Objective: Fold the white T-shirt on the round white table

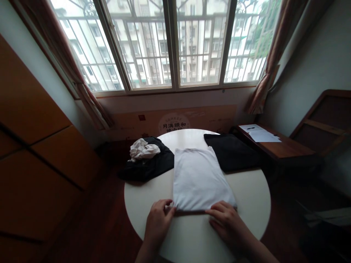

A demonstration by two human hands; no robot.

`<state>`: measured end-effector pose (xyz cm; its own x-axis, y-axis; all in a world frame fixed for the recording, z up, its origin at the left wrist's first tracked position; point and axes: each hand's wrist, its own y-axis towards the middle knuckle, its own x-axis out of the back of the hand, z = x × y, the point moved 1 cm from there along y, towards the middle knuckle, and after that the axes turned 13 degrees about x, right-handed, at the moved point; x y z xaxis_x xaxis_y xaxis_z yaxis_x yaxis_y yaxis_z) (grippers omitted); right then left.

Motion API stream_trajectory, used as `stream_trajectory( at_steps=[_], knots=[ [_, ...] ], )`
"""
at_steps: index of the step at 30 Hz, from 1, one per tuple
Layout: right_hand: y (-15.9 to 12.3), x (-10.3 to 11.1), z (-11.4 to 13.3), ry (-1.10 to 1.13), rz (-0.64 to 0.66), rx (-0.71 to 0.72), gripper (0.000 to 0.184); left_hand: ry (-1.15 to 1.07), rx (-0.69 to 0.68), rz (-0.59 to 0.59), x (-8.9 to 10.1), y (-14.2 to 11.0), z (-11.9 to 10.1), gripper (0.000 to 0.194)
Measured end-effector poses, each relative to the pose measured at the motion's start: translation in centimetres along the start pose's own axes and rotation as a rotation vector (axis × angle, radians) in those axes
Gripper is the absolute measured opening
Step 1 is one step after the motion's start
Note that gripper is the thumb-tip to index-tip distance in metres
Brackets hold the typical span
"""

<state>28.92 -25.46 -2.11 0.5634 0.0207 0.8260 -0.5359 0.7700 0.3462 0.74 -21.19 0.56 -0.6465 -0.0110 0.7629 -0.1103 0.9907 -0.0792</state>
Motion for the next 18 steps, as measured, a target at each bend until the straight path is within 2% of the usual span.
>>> stream_trajectory(
  at_steps=[2,6,15,18],
  knots=[
    [1.3,0.0,0.4,-0.04,0.015,0.012,0.034,0.011,0.0,0.003,0.1,0.3,0.2,0.028],
    [2.7,-0.5,-0.1,-0.097,0.002,0.017,0.021,-0.033,-0.043,0.049,0.2,0.8,0.7,0.023],
    [3.2,-1.5,-1.0,-0.166,-0.003,0.072,0.016,-0.116,-0.01,0.055,-0.4,0.7,0.2,0.021],
    [3.4,-1.6,-1.1,-0.185,0.002,0.073,0.015,-0.154,0.013,0.092,-0.7,0.6,0.1,0.032]
  ],
)
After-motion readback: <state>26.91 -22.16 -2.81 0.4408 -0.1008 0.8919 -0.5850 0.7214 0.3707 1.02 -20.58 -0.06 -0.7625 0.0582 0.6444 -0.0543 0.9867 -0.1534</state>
